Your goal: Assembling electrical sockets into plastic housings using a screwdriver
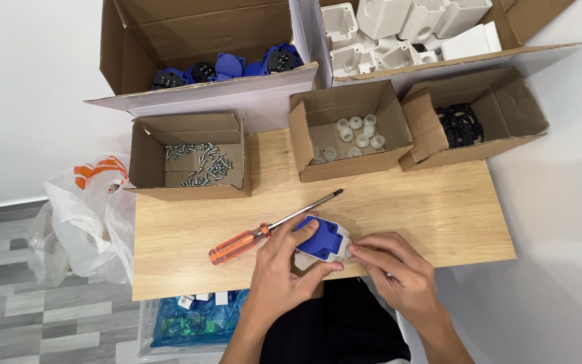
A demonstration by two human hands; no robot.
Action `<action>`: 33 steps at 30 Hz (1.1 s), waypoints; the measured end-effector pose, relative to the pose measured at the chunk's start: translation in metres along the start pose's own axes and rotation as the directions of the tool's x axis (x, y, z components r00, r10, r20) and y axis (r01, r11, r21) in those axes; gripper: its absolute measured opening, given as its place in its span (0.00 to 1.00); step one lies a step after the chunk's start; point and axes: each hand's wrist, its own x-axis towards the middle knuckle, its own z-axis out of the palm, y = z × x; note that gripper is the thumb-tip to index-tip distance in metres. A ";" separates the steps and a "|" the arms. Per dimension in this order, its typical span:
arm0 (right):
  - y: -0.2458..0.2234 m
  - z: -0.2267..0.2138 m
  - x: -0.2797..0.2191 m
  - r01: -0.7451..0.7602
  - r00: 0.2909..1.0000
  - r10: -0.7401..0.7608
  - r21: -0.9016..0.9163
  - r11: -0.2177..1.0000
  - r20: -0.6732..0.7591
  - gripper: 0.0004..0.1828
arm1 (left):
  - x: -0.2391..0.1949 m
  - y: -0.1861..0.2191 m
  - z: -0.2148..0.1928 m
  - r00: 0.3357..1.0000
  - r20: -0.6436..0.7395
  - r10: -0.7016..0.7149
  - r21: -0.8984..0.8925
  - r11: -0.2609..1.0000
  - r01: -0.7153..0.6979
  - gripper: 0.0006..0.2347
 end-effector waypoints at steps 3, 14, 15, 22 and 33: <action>0.002 0.005 -0.005 -0.058 0.998 0.059 0.036 0.998 -0.016 0.13 | -0.001 -0.002 0.000 1.000 0.009 0.008 0.005 1.000 -0.008 0.32; 0.014 0.020 -0.026 -0.220 0.973 0.222 -0.035 0.975 0.061 0.08 | 0.000 0.000 0.001 0.999 -0.008 0.040 0.013 0.999 -0.040 0.32; 0.019 0.024 -0.033 -0.177 0.976 0.194 -0.161 0.971 0.099 0.09 | 0.000 0.001 0.000 1.000 -0.006 0.030 0.001 1.000 -0.030 0.32; 0.012 0.017 -0.019 -0.199 0.927 0.266 -0.253 0.947 0.265 0.13 | 0.001 0.006 -0.003 0.999 -0.018 0.041 -0.015 0.999 -0.041 0.29; 0.031 0.015 -0.033 -0.426 0.852 0.461 -0.182 0.886 0.247 0.13 | -0.002 0.007 -0.007 0.993 0.011 0.116 0.059 0.991 -0.117 0.28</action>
